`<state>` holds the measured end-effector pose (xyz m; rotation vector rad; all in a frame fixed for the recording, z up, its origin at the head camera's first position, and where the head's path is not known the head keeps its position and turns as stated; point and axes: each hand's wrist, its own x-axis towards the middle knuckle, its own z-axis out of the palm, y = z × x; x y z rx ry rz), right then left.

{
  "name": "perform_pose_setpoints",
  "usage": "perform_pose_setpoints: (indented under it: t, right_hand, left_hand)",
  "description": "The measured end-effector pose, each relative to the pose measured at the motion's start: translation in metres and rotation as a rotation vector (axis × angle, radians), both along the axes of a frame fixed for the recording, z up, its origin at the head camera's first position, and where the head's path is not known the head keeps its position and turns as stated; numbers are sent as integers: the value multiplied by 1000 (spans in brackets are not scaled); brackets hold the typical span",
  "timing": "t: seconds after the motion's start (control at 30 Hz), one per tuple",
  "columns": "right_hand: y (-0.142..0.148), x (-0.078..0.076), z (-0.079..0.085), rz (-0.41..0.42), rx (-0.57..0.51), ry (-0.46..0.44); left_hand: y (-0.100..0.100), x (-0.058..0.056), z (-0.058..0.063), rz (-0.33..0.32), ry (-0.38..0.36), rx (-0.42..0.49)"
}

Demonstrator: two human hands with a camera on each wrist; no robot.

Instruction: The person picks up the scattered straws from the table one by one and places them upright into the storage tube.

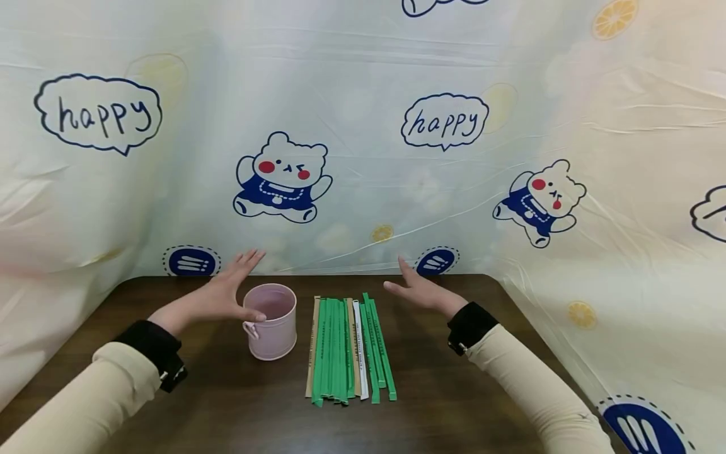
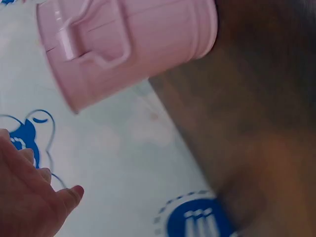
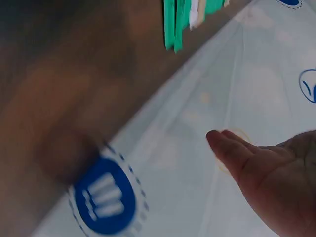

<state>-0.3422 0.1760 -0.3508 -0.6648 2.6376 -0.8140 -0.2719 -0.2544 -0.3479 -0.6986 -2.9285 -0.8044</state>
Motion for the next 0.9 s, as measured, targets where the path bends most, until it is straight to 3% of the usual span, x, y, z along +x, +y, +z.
perform_pose_setpoints:
  t: [0.17, 0.3, 0.47, 0.67, 0.9]
  right_hand:
    - [-14, -6, -23, -131, -26, -26]
    - [-25, -12, -42, -221, -50, -7]
    - [-34, -13, -67, -279, -90, -60]
    - [-44, -12, -82, -278, -61, -85]
    - [-56, -13, -88, -322, -57, -65]
  left_hand:
    - [-6, -2, -25, 0, -54, 166]
    - [-5, -1, -43, 41, -105, 231]
    - [-1, 3, -63, 40, -152, 309]
    - [5, 3, -76, 43, -167, 387]
    - [8, -1, -85, 44, -106, 429]
